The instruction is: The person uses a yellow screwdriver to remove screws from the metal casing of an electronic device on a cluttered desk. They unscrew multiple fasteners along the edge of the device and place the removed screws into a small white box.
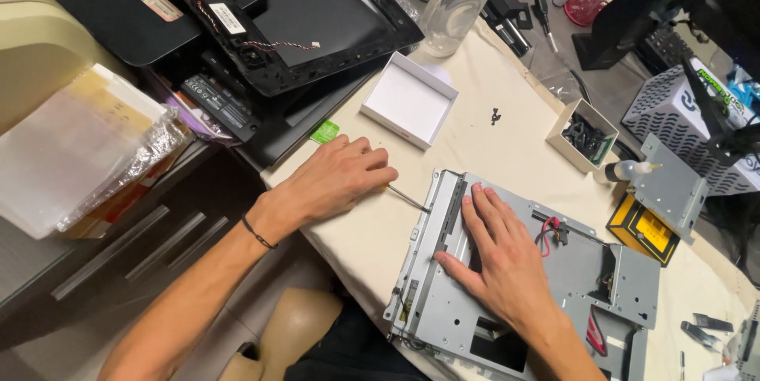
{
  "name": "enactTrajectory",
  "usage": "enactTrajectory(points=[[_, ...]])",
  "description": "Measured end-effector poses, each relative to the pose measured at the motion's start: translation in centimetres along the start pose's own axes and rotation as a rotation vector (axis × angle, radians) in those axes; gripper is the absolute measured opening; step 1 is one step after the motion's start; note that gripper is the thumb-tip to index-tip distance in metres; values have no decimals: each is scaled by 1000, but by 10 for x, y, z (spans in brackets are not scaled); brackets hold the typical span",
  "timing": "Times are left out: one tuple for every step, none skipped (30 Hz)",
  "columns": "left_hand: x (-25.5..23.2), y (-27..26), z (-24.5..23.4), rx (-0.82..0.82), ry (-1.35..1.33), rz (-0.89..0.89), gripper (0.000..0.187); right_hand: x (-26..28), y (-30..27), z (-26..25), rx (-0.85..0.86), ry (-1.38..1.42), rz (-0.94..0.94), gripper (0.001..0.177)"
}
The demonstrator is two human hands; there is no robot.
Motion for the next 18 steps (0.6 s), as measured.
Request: enactTrajectory(points=[[-2,0,0,2,0,2,8,0,-1,0,-1,2,2,92],[-4,0,1,8,65,10,10,0,-1,0,-4,11,1,91],[-5,0,2,14,129,18,13,1,-1,0,-7,20,1,91],[-6,0,0,19,128,15,13,1,-1,0,-5,25,0,91],[-8,0,-2,5,132,28,15,1,-1,-1,-11,28,-7,91],[-8,1,-5,-9,138,44,26,2,0,-2,-22,30,-12,91],[-7,-1,-4,-6,139,45,26,3,-1,-1,-24,33,-12,91],[-5,-2,-1,2,146,48,24,2,0,-1,-33,32,-20,91],[-4,-2,1,10,153,51,24,2,0,-1,-42,31,-28,90],[-3,-1,2,12,152,53,24,2,0,-2,-43,32,-25,90],[-2,0,3,3,109,41,21,3,0,-2,-47,41,-26,90],[0,-1,4,-6,66,24,18,3,1,-3,-48,50,-31,89],[-2,-1,2,-4,66,22,18,3,0,-2,-47,52,-32,89],[-3,-1,-2,-26,67,19,9,2,-1,-1,-45,48,-27,89],[-4,0,-5,-48,69,17,7,2,-1,-1,-43,44,-22,90],[-3,-1,-4,-44,67,17,7,2,-2,0,-41,47,-20,90],[-2,-2,-2,-35,68,11,6,2,-2,0,-46,48,-18,90],[1,-1,0,-31,72,6,7,1,-1,0,-55,46,-18,90]])
Point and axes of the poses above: each hand's wrist, its own y-axis towards the middle knuckle, its own z-axis out of the palm, x = y × z, the point moved 6 cm from there along y, towards the middle knuckle, and after that the axes turned 6 degrees about y, right-handed, at the moved point
